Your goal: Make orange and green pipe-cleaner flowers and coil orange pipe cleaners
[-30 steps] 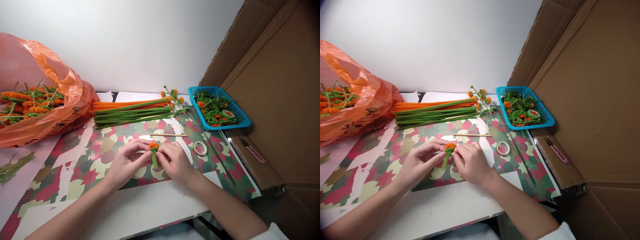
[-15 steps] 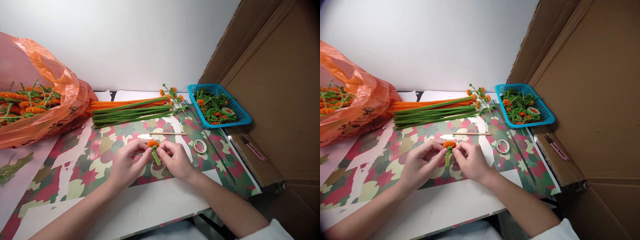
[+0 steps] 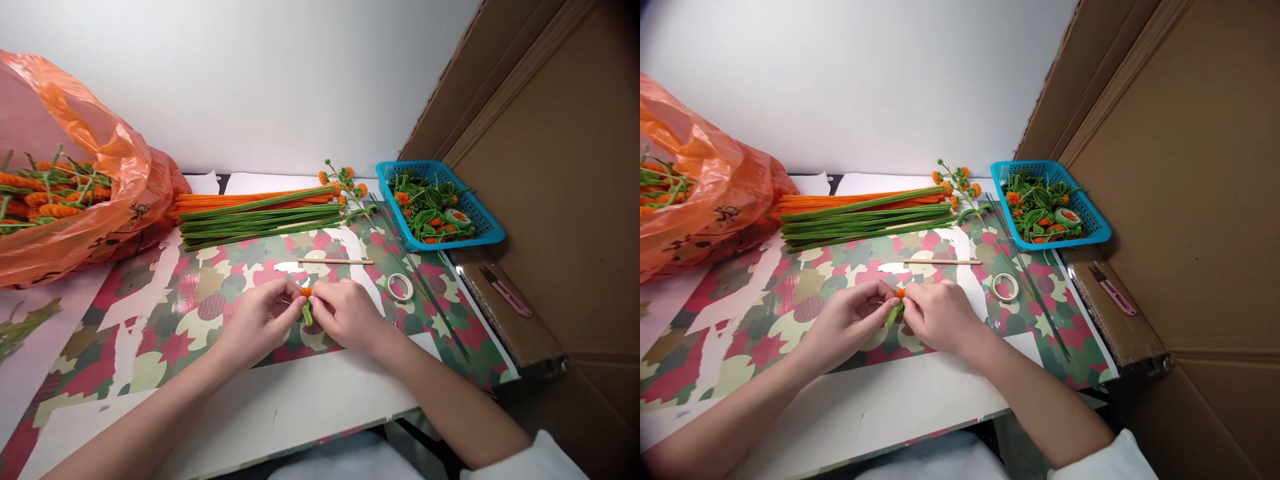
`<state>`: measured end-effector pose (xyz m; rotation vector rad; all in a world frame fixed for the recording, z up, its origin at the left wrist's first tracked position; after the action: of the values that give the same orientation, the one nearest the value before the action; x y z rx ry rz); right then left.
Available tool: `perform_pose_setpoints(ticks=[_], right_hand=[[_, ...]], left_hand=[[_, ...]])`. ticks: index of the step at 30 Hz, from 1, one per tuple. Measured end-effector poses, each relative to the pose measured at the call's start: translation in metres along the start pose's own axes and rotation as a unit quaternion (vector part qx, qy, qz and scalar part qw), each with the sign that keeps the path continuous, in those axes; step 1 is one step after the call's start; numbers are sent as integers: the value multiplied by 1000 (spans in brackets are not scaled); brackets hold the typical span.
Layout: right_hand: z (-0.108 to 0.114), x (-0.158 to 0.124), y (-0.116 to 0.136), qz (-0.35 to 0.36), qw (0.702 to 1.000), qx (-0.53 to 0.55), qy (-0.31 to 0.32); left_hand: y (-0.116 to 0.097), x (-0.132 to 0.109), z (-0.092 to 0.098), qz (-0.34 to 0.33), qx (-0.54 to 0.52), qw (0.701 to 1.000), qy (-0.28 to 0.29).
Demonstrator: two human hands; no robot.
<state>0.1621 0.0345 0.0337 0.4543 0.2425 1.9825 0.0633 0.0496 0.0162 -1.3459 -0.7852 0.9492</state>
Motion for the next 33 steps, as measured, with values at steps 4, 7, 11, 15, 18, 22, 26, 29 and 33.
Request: perform_pose_setpoints(ticks=[4, 7, 11, 15, 18, 22, 26, 29, 33], right_hand=[[5, 0, -11, -71, 989, 127, -36], [9, -2, -13, -89, 979, 173, -63], [12, -6, -14, -108, 973, 181, -96], [7, -5, -7, -87, 984, 130, -84], [10, -4, -2, -48, 991, 73, -100], [13, -3, 5, 13, 994, 14, -109], [11, -2, 11, 60, 994, 19, -85], [14, -2, 10, 47, 993, 52, -94], [17, -4, 4, -11, 987, 87, -136]], left_hand=[[15, 1, 7, 64, -134, 988, -50], [32, 1, 9, 125, -261, 953, -89], [37, 0, 9, 137, -369, 911, -118], [26, -2, 8, 93, -327, 935, -96], [14, -1, 11, 35, -232, 970, -67], [4, 1, 16, -4, -133, 990, -42], [0, 3, 15, 2, -96, 995, -5], [3, 4, 10, 33, -117, 993, 5], [5, 1, 12, 44, -184, 980, -66]])
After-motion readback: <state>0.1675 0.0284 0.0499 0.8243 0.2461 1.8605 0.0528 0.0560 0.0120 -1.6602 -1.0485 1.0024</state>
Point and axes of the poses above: each hand's wrist, its own x-axis towards the middle knuckle, its own z-axis out of the back of the hand, y = z × x, the point moved 9 cm from there along x, towards the middle knuckle, and after that the axes turned 14 degrees about -x, right-handed, at the moved point
